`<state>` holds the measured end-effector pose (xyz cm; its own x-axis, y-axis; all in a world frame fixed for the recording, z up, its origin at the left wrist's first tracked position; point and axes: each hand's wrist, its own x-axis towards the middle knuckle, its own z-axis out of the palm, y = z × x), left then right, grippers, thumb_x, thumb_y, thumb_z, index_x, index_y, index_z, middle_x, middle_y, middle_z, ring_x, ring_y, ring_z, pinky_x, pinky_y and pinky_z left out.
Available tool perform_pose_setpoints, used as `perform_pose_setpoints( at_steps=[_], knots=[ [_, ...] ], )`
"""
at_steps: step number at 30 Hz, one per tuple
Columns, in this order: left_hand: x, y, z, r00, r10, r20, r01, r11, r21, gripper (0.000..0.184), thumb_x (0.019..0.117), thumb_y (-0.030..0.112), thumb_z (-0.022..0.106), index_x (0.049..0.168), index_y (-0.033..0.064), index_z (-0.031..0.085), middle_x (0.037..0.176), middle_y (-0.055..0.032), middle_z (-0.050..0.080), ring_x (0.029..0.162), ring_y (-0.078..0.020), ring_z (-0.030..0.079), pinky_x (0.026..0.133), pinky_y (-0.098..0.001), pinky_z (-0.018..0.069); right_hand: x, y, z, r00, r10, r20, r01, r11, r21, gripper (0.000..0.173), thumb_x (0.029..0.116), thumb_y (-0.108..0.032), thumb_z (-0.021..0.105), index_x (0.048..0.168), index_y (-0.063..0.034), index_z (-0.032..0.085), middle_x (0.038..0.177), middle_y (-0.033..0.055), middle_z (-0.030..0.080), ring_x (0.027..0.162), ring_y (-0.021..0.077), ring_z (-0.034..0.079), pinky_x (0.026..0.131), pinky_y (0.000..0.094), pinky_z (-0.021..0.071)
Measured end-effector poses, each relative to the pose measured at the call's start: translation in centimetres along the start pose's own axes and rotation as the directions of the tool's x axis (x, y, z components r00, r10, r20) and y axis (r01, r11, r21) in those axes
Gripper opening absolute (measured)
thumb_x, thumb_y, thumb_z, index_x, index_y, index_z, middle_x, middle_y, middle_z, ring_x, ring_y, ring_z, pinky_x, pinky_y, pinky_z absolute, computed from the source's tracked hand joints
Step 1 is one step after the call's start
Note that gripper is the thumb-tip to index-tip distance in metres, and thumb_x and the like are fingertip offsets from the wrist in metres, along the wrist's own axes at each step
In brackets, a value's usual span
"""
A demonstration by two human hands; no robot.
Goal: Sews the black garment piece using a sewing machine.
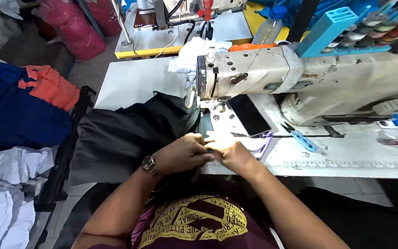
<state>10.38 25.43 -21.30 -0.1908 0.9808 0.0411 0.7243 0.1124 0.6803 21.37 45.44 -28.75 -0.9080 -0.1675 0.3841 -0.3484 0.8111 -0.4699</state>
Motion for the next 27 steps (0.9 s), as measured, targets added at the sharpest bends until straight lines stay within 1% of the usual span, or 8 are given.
perform_pose_setpoints(
  at_steps=[2,4,8,11,17,23,25,27],
  knots=[
    [0.6,-0.8,1.8,0.979,-0.132,-0.153,0.148,0.984,0.101,0.045,0.108,0.045,0.044,0.113,0.0113,0.074,0.128,-0.0043,0.067,0.128,-0.0183,0.057,0.107,-0.0445,0.0477,-1.2,-0.4,-0.4,1.0,-0.004,-0.013,0.004,1.0,0.017,0.023,0.101,-0.019,0.057,0.096,-0.0077,0.077,0.111,0.0076,0.076,0.117,0.0214,0.069,0.101,0.0389,0.0558],
    [1.1,-1.8,3.5,0.92,-0.302,-0.248,0.366,0.889,0.274,0.055,0.1078,0.052,0.039,0.143,0.0144,0.059,0.145,-0.0082,0.059,0.14,-0.0273,0.051,0.108,-0.0588,0.0435,-1.8,-0.2,-0.7,1.0,0.018,-0.005,-0.018,1.0,-0.009,0.025,0.1008,-0.018,0.056,0.104,-0.0078,0.079,0.117,0.0078,0.076,0.12,0.0221,0.068,0.103,0.0399,0.0549],
    [1.0,-1.9,4.9,0.877,-0.333,-0.348,0.47,0.743,0.476,0.053,0.1072,0.051,0.039,0.142,0.0185,0.062,0.133,-0.0197,0.064,0.126,-0.0366,0.06,0.093,-0.0616,0.05,-1.9,-0.3,-0.5,1.0,0.028,0.006,-0.028,0.998,-0.052,0.026,0.1024,-0.019,0.054,0.105,-0.0089,0.078,0.119,0.007,0.076,0.123,0.0224,0.067,0.105,0.0402,0.0539],
    [0.8,-2.5,5.1,0.88,-0.316,-0.354,0.461,0.75,0.475,0.048,0.1076,0.043,0.04,0.139,0.017,0.065,0.141,-0.0202,0.06,0.132,-0.0359,0.057,0.095,-0.0586,0.051,-1.5,-0.2,-0.3,1.0,0.009,-0.013,-0.01,0.997,-0.072,0.027,0.1018,-0.018,0.054,0.105,-0.0085,0.078,0.118,0.0069,0.076,0.121,0.0228,0.068,0.103,0.0401,0.0548],
    [2.1,-5.9,3.4,0.898,-0.196,-0.394,0.371,0.819,0.438,0.044,0.1039,0.035,0.046,0.137,0.0134,0.066,0.139,-0.0203,0.061,0.132,-0.0352,0.057,0.1,-0.058,0.0497,0.7,0.5,0.5,0.995,0.07,-0.065,-0.077,0.991,-0.109,0.023,0.098,-0.015,0.06,0.109,-0.0066,0.079,0.119,0.0103,0.076,0.117,0.0272,0.07,0.098,0.0471,0.0567],
    [4.0,-9.8,1.0,0.927,-0.107,-0.359,0.268,0.859,0.435,0.04,0.1037,0.031,0.047,0.134,0.0156,0.069,0.138,-0.0145,0.062,0.132,-0.0301,0.056,0.112,-0.0575,0.0416,2.6,2.0,2.0,0.979,0.143,-0.147,-0.157,0.984,-0.086,0.026,0.0968,-0.016,0.061,0.115,-0.007,0.078,0.123,0.0101,0.074,0.119,0.0262,0.069,0.102,0.0453,0.0547],
    [4.4,-11.1,-0.4,0.948,-0.087,-0.306,0.228,0.857,0.462,0.042,0.105,0.038,0.046,0.134,0.0182,0.069,0.138,-0.0107,0.064,0.134,-0.0285,0.056,0.114,-0.062,0.0375,2.8,2.0,2.2,0.973,0.174,-0.152,-0.187,0.979,-0.078,0.027,0.0981,-0.017,0.061,0.117,-0.0069,0.077,0.126,0.0091,0.073,0.122,0.0249,0.067,0.106,0.0445,0.0522],
    [4.0,-9.9,-2.6,0.946,-0.195,-0.258,0.31,0.774,0.552,0.054,0.1025,0.058,0.045,0.135,0.0208,0.068,0.142,-0.0105,0.062,0.139,-0.0335,0.051,0.111,-0.0682,0.0358,3.0,1.8,2.1,0.962,0.232,-0.144,-0.24,0.97,-0.041,0.028,0.0971,-0.017,0.062,0.119,-0.0063,0.076,0.127,0.0102,0.073,0.122,0.0256,0.067,0.107,0.0458,0.0513]
  ],
)
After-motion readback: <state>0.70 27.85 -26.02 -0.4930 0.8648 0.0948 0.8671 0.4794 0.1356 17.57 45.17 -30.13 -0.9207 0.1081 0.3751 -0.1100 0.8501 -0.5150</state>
